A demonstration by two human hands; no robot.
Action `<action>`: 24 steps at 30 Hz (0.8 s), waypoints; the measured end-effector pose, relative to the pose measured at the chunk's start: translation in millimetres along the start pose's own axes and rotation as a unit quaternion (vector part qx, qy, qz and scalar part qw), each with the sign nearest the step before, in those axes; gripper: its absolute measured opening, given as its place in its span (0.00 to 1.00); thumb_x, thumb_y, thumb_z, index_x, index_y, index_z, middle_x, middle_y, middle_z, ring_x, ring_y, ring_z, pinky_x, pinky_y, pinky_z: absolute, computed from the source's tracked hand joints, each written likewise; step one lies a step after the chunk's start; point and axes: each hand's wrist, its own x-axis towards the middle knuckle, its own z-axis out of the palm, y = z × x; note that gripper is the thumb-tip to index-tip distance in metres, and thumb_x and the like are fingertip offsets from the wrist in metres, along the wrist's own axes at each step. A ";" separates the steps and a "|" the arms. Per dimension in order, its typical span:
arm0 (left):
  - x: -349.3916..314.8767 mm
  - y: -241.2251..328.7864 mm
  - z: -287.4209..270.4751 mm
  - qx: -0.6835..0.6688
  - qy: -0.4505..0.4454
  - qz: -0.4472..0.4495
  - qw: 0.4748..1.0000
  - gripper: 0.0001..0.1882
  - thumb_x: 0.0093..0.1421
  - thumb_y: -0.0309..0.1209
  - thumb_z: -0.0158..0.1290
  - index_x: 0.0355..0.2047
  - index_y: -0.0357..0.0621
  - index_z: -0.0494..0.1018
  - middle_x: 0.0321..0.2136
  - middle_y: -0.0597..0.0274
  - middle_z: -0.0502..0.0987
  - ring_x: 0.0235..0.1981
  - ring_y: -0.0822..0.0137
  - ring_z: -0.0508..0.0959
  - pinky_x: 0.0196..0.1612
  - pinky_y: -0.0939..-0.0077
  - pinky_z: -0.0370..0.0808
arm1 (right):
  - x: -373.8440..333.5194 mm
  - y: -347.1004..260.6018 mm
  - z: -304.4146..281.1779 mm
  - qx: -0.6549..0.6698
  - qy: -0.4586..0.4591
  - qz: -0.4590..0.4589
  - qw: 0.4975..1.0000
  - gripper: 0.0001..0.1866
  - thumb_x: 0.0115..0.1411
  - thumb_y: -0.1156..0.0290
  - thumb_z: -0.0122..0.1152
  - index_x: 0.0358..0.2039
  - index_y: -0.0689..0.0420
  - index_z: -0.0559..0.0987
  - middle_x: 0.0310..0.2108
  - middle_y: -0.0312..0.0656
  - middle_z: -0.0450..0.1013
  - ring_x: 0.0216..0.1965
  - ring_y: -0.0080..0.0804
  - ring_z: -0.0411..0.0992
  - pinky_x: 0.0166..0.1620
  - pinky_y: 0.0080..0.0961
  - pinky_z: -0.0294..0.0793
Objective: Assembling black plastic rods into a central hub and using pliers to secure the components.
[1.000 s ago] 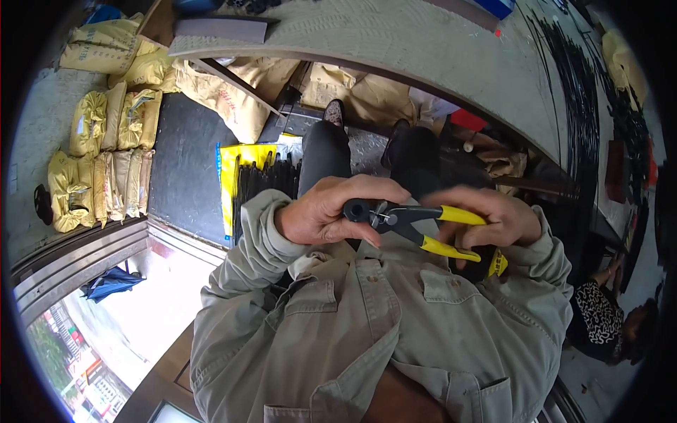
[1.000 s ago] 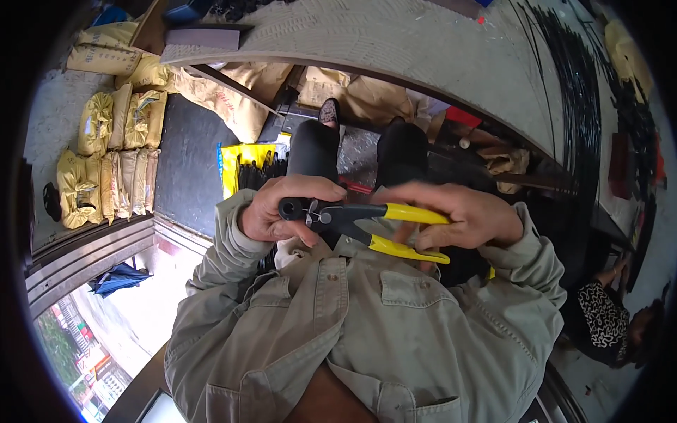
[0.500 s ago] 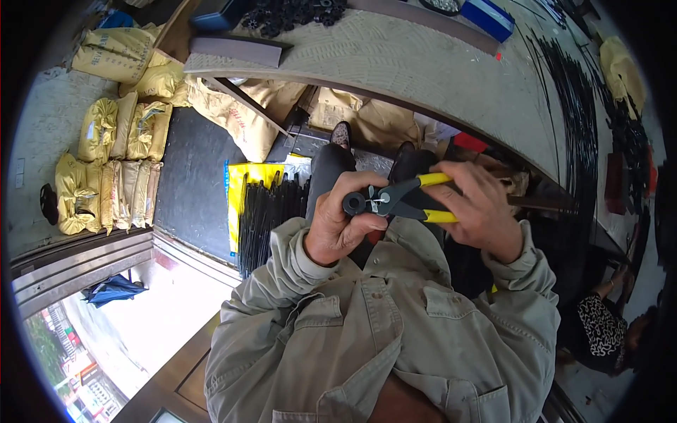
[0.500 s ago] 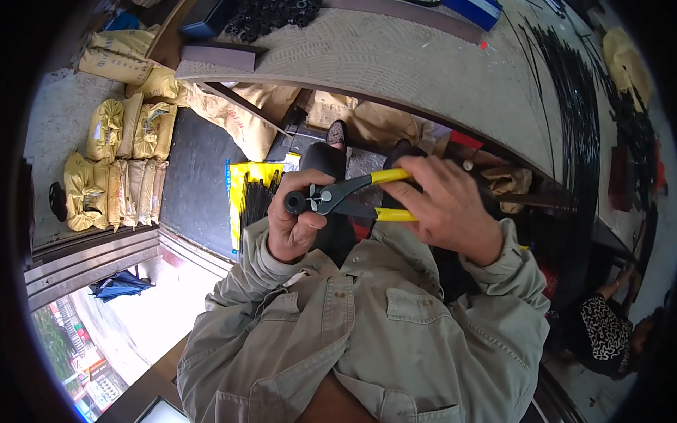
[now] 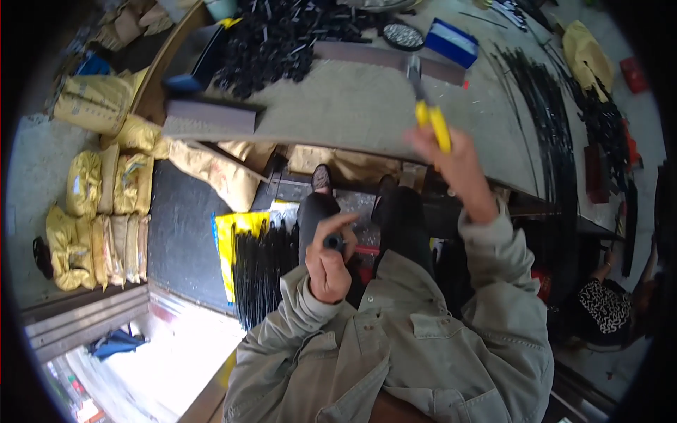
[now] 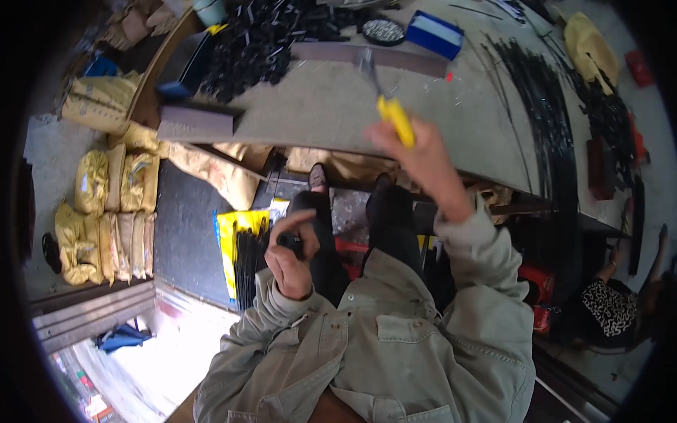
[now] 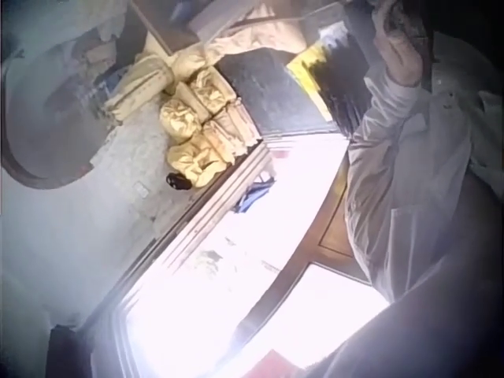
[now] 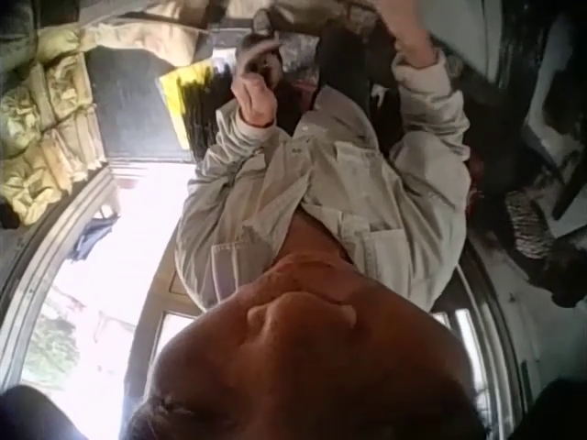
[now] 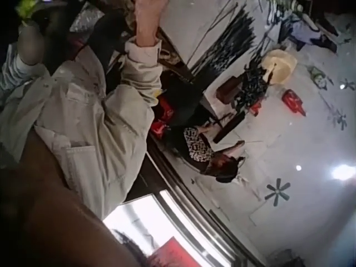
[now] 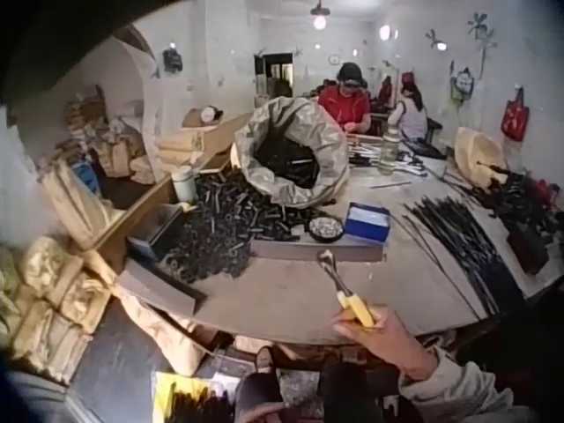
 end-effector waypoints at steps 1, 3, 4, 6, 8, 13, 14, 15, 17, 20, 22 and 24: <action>1.2 1.8 4.1 0.019 -0.009 -0.013 1.000 0.40 0.58 0.61 0.28 0.42 0.29 0.65 0.13 0.69 0.60 0.13 0.80 0.56 0.17 0.85 0.52 | 40.4 15.4 -15.6 -0.079 0.049 -0.088 0.992 0.10 0.51 0.68 0.58 0.31 0.61 0.77 0.27 0.36 0.72 0.27 0.19 0.68 0.30 0.19 0.66; 4.0 -0.2 7.8 0.006 -0.029 -0.016 0.999 0.40 0.58 0.61 0.28 0.42 0.29 0.65 0.12 0.69 0.60 0.13 0.79 0.56 0.17 0.85 0.52 | 112.6 27.6 -44.0 -0.268 0.135 -0.171 0.938 0.10 0.50 0.66 0.59 0.32 0.57 0.78 0.28 0.39 0.72 0.30 0.27 0.70 0.32 0.23 0.68; 5.4 -0.9 8.6 0.004 -0.039 -0.024 0.999 0.40 0.58 0.61 0.28 0.41 0.29 0.65 0.12 0.68 0.60 0.13 0.79 0.57 0.17 0.85 0.52 | 137.5 22.3 -52.6 -0.373 0.173 -0.166 0.896 0.10 0.50 0.66 0.59 0.32 0.54 0.78 0.30 0.41 0.71 0.32 0.32 0.71 0.33 0.26 0.69; 8.3 -1.0 6.2 0.004 -0.041 -0.031 0.999 0.40 0.58 0.61 0.28 0.41 0.29 0.65 0.12 0.68 0.60 0.13 0.79 0.57 0.17 0.85 0.53 | 176.8 18.7 -50.0 -0.443 0.190 -0.137 0.865 0.09 0.49 0.66 0.59 0.32 0.53 0.78 0.32 0.42 0.69 0.34 0.36 0.71 0.34 0.28 0.69; 10.4 -0.4 3.1 0.011 -0.036 -0.045 0.998 0.40 0.58 0.61 0.28 0.40 0.29 0.65 0.12 0.68 0.60 0.13 0.79 0.57 0.17 0.85 0.53 | 201.7 22.2 -48.0 -0.509 0.205 -0.107 0.829 0.09 0.48 0.66 0.60 0.32 0.52 0.78 0.34 0.43 0.68 0.36 0.40 0.70 0.36 0.31 0.70; 15.8 -10.1 -8.3 0.005 -0.031 -0.049 0.998 0.34 0.60 0.57 0.29 0.40 0.34 0.66 0.13 0.66 0.63 0.14 0.77 0.61 0.18 0.81 0.56 | 225.7 36.6 -37.1 -0.601 0.131 -0.156 0.773 0.10 0.48 0.66 0.60 0.32 0.53 0.77 0.39 0.40 0.66 0.38 0.40 0.70 0.37 0.34 0.71; 16.9 -11.3 -9.7 0.004 -0.029 -0.051 0.998 0.34 0.60 0.57 0.29 0.40 0.34 0.66 0.13 0.66 0.63 0.14 0.77 0.61 0.18 0.81 0.56 | 226.6 37.8 -34.2 -0.602 0.129 -0.157 0.773 0.10 0.48 0.66 0.60 0.32 0.53 0.77 0.39 0.40 0.66 0.38 0.40 0.70 0.37 0.34 0.71; 17.8 -12.1 -10.9 0.003 -0.034 -0.052 0.998 0.34 0.60 0.57 0.29 0.40 0.34 0.66 0.13 0.66 0.63 0.14 0.77 0.61 0.18 0.81 0.56 | 227.3 38.3 -31.8 -0.602 0.128 -0.158 0.772 0.10 0.48 0.67 0.60 0.32 0.53 0.77 0.39 0.40 0.66 0.38 0.40 0.70 0.37 0.35 0.71; 18.9 -13.2 -10.8 0.000 -0.045 -0.052 0.998 0.34 0.60 0.57 0.29 0.40 0.34 0.66 0.13 0.66 0.63 0.14 0.77 0.61 0.18 0.81 0.56 | 229.5 40.6 -31.0 -0.600 0.133 -0.161 0.772 0.10 0.48 0.67 0.60 0.32 0.53 0.77 0.39 0.40 0.66 0.38 0.40 0.70 0.37 0.35 0.71; 16.9 -5.9 -8.3 0.009 -0.024 -0.068 0.997 0.38 0.58 0.61 0.28 0.39 0.32 0.66 0.12 0.66 0.61 0.13 0.77 0.59 0.18 0.83 0.55 | 227.1 41.6 -32.8 -0.591 0.146 -0.168 0.775 0.10 0.47 0.68 0.60 0.33 0.52 0.77 0.39 0.40 0.66 0.38 0.40 0.70 0.36 0.35 0.71; 14.5 -2.9 -7.8 0.015 -0.014 -0.077 0.997 0.40 0.57 0.62 0.28 0.38 0.31 0.65 0.12 0.66 0.60 0.13 0.78 0.58 0.18 0.84 0.54 | 215.4 37.2 -41.6 -0.576 0.176 -0.197 0.774 0.10 0.49 0.67 0.60 0.33 0.54 0.76 0.37 0.38 0.66 0.36 0.36 0.71 0.34 0.31 0.70; 14.2 -1.2 -11.7 -0.003 0.006 -0.081 0.997 0.39 0.57 0.63 0.28 0.37 0.32 0.66 0.12 0.66 0.60 0.13 0.78 0.58 0.18 0.84 0.55 | 196.6 28.1 -39.5 -0.566 0.190 -0.207 0.775 0.10 0.49 0.67 0.59 0.33 0.55 0.76 0.36 0.37 0.66 0.35 0.34 0.71 0.33 0.29 0.70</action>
